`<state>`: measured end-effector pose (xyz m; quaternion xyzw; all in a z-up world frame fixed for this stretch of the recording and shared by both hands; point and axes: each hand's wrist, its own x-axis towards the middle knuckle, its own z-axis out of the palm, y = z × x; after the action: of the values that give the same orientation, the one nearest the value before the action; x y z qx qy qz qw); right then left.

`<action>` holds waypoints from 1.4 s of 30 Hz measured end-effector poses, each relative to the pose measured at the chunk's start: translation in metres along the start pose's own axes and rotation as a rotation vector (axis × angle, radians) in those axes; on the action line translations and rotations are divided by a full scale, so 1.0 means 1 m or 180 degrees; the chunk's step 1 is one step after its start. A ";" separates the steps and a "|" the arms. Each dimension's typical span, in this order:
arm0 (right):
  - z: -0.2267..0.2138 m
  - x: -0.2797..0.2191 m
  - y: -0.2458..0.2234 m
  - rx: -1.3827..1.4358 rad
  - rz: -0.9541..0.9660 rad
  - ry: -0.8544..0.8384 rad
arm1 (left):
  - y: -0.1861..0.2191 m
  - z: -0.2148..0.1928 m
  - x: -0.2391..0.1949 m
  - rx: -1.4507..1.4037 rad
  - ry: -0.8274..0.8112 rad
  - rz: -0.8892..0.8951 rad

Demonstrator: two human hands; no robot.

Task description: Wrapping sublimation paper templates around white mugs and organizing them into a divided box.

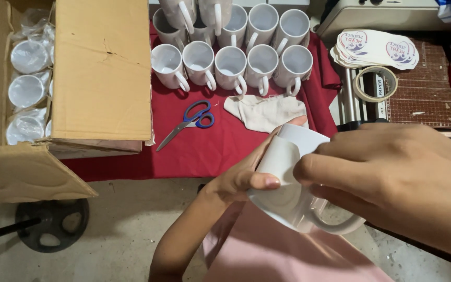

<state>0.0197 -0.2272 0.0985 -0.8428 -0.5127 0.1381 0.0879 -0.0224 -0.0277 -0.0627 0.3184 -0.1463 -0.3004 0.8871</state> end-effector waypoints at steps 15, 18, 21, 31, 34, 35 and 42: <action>-0.002 0.014 -0.006 0.0487 0.0863 -0.0683 | -0.011 -0.001 -0.006 -0.0422 -0.0130 0.0242; 0.001 0.010 -0.005 0.0632 0.0714 -0.0339 | -0.010 -0.006 -0.010 -0.0370 -0.0114 0.0261; 0.004 0.007 -0.004 0.0715 0.0609 -0.0114 | -0.011 -0.010 -0.012 -0.0232 -0.0149 0.0225; 0.007 0.006 -0.002 0.0837 0.0763 -0.0472 | -0.013 -0.009 -0.014 -0.0414 -0.0060 0.0143; 0.008 0.002 -0.001 0.0576 0.0501 -0.0338 | -0.007 -0.007 -0.013 -0.0696 -0.0324 0.0235; 0.008 0.000 0.000 0.0472 0.0259 -0.0107 | -0.005 -0.006 -0.013 -0.0566 -0.0154 0.0146; 0.035 -0.028 0.020 0.0466 -0.0432 0.1155 | -0.005 -0.007 -0.013 -0.0437 0.0204 0.0250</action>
<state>0.0134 -0.2609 0.0640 -0.8088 -0.5326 0.0148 0.2490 -0.0310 -0.0191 -0.0720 0.2603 -0.1093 -0.2644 0.9222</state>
